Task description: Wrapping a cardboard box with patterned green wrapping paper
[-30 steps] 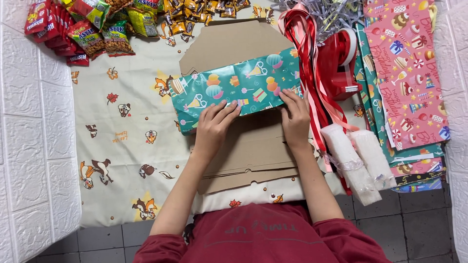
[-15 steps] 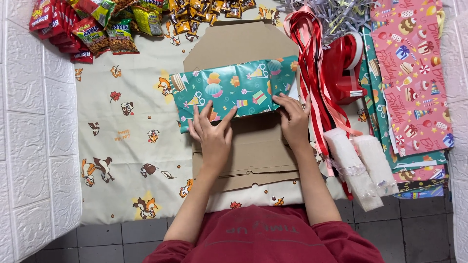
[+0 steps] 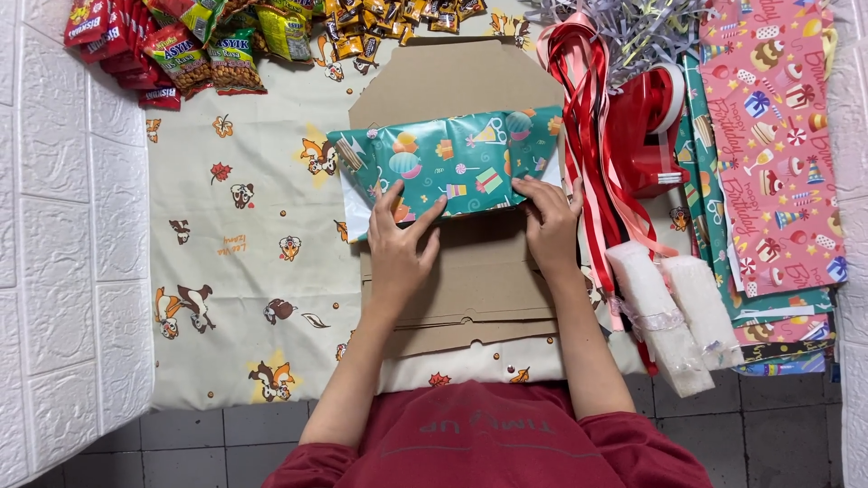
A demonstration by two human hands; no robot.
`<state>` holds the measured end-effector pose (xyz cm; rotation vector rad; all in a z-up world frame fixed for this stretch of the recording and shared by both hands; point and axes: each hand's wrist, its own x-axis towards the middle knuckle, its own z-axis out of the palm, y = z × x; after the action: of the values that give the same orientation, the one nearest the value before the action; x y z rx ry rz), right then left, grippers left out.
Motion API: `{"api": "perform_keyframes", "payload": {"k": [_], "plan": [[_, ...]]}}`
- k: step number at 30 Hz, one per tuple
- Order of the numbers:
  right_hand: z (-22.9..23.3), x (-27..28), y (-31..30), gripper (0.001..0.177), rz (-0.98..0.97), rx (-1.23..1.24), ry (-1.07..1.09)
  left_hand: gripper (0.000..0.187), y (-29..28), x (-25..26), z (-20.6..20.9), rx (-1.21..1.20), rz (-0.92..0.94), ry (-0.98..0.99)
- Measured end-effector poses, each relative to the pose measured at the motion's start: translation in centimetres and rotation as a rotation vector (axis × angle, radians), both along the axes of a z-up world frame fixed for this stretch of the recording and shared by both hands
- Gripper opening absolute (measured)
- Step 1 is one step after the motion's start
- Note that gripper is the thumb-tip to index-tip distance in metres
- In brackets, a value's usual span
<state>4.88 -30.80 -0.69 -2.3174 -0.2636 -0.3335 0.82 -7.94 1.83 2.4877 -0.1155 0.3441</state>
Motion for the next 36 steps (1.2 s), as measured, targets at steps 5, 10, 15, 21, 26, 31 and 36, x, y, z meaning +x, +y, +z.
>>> {"api": "perform_keyframes", "payload": {"k": [5, 10, 15, 21, 26, 31, 36], "plan": [[0.0, 0.0, -0.1, 0.028, -0.001, -0.005, -0.001, 0.045, -0.1, -0.1, 0.2, 0.015, -0.005, 0.004], [-0.2, -0.1, 0.0, 0.028, -0.022, -0.009, 0.006, 0.045, -0.2, -0.2, 0.0, 0.011, -0.004, 0.005], [-0.3, -0.1, -0.1, 0.027, -0.026, -0.03, -0.004, 0.045, -0.2, -0.2, 0.1, 0.013, 0.002, 0.023], [0.7, -0.6, -0.4, 0.038, -0.035, -0.1, 0.006, 0.045, -0.6, -0.6, 0.3, 0.215, 0.074, -0.053], [2.5, -2.0, 0.3, 0.052, -0.054, -0.304, -0.1, 0.049, -1.0, -0.9, 0.6, 0.53, 0.071, -0.16], [3.9, -3.0, 3.4, 0.049, 0.065, -0.407, -0.205, 0.057, -0.8, -1.1, 0.6, 0.639, 0.046, -0.186], [1.7, -2.8, 5.3, 0.034, 0.081, -0.388, -0.327, 0.063, 0.7, -0.5, -0.5, 0.626, -0.044, -0.187]]}}
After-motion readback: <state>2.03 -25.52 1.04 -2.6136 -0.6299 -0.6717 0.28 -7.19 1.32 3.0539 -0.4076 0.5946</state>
